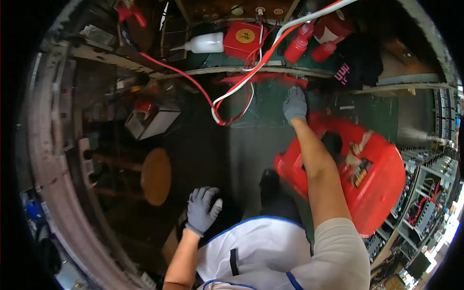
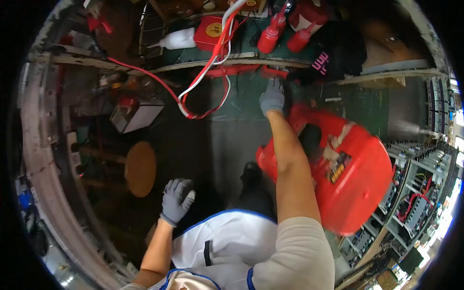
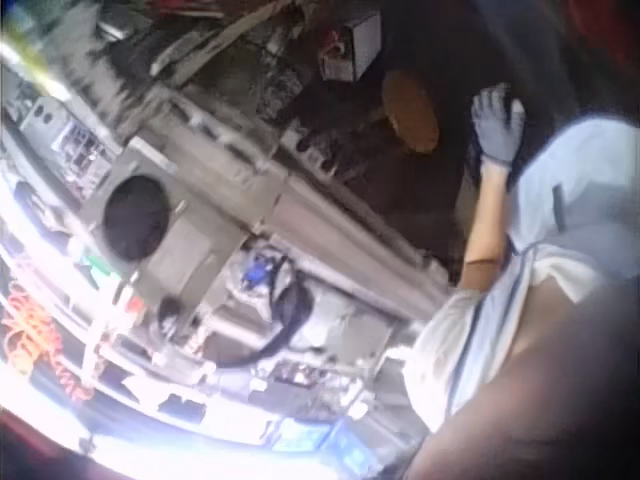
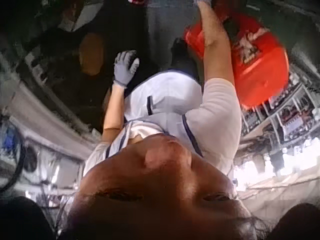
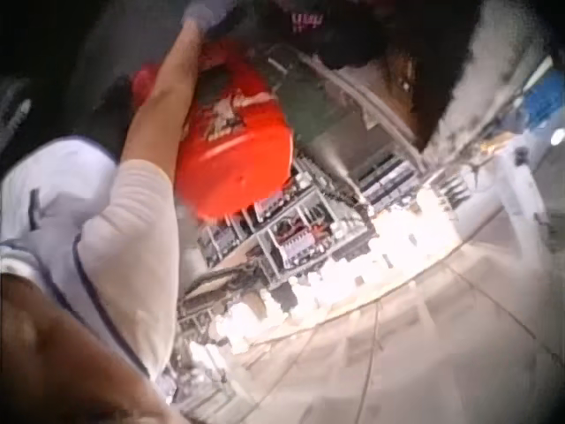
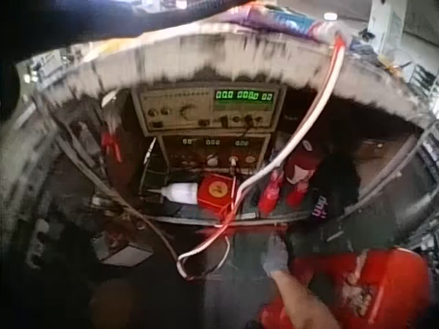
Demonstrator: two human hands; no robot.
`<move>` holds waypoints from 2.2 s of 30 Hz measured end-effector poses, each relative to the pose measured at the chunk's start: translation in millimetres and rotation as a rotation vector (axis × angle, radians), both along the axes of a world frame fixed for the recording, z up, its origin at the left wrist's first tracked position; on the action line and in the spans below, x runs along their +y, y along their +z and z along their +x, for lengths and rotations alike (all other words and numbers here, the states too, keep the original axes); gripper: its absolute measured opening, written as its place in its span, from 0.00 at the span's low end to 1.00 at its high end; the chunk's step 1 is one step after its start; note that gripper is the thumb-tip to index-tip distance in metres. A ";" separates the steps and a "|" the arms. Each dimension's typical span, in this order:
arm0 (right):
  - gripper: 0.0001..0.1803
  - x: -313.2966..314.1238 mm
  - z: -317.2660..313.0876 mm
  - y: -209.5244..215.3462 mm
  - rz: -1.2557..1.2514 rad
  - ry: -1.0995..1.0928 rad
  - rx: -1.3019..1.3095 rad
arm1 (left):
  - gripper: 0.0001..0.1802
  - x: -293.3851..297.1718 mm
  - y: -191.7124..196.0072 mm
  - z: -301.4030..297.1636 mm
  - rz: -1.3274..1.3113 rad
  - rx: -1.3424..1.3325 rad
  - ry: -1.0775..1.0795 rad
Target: The person assembles electronic devices on a factory workbench. They connect power cables to the units, attach cooling fans, and secure purple heat sinks onto the circuit boards. The person handles multiple units sequentially, moving them along the assembly line.
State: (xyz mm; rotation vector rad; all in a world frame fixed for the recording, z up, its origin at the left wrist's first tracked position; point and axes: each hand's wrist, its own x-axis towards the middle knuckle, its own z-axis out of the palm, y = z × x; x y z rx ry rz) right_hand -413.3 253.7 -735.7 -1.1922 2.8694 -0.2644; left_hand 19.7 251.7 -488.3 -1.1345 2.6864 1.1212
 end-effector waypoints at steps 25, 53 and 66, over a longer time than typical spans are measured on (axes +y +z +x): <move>0.16 -0.3 -28.6 -31.5 0.677 0.434 0.027 | 0.22 -92.9 -183.4 -88.3 -0.144 -0.036 -0.764; 0.19 31.1 -1.0 245.3 0.105 -0.083 -1.419 | 0.23 -91.0 -119.3 -149.0 0.625 0.207 -0.590; 0.35 72.1 45.6 412.9 -0.613 -0.224 -2.145 | 0.22 -0.4 64.7 -204.5 1.286 0.676 -0.154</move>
